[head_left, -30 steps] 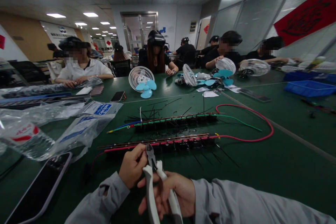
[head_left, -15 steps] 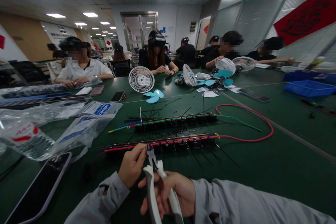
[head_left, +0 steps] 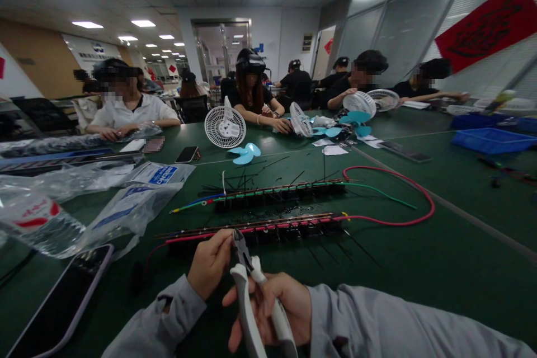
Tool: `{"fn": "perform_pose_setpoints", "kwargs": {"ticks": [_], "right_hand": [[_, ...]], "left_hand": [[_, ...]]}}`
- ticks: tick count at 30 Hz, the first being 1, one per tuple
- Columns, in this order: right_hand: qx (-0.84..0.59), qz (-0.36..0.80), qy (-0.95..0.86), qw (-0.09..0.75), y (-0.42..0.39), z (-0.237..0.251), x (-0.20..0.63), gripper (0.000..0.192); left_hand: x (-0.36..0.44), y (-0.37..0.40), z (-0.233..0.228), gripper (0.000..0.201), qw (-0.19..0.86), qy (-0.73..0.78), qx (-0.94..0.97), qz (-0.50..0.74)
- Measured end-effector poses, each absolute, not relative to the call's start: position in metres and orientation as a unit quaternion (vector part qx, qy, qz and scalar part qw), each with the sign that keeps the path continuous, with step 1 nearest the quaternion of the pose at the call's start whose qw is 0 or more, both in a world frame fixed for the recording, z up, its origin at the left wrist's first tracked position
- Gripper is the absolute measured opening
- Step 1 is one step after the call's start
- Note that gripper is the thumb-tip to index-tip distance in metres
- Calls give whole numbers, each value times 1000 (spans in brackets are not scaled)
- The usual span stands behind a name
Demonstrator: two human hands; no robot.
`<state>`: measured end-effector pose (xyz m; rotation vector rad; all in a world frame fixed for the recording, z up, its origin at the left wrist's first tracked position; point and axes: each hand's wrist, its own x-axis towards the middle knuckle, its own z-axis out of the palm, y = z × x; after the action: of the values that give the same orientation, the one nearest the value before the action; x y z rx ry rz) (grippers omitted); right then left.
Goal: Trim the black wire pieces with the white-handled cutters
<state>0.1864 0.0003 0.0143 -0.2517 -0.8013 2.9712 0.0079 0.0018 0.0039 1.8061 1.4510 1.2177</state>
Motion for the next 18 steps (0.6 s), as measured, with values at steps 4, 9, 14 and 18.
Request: {"fn": "perform_pose_setpoints", "kwargs": {"ticks": [4,9,14,18], "right_hand": [[-69,964,-259,2,0,20,188,75],[-67,964,-257,-7,1,25,189,75],[-64,968,-244,5,1,24,189,77],[-48,971,-235,11,0,21,188,75]], "left_hand": [[8,1,5,26,258,533,672,444],[9,0,8,27,235,533,694,423],[9,-1,8,29,207,525,724,397],[11,-1,7,29,220,520,731,383]]}}
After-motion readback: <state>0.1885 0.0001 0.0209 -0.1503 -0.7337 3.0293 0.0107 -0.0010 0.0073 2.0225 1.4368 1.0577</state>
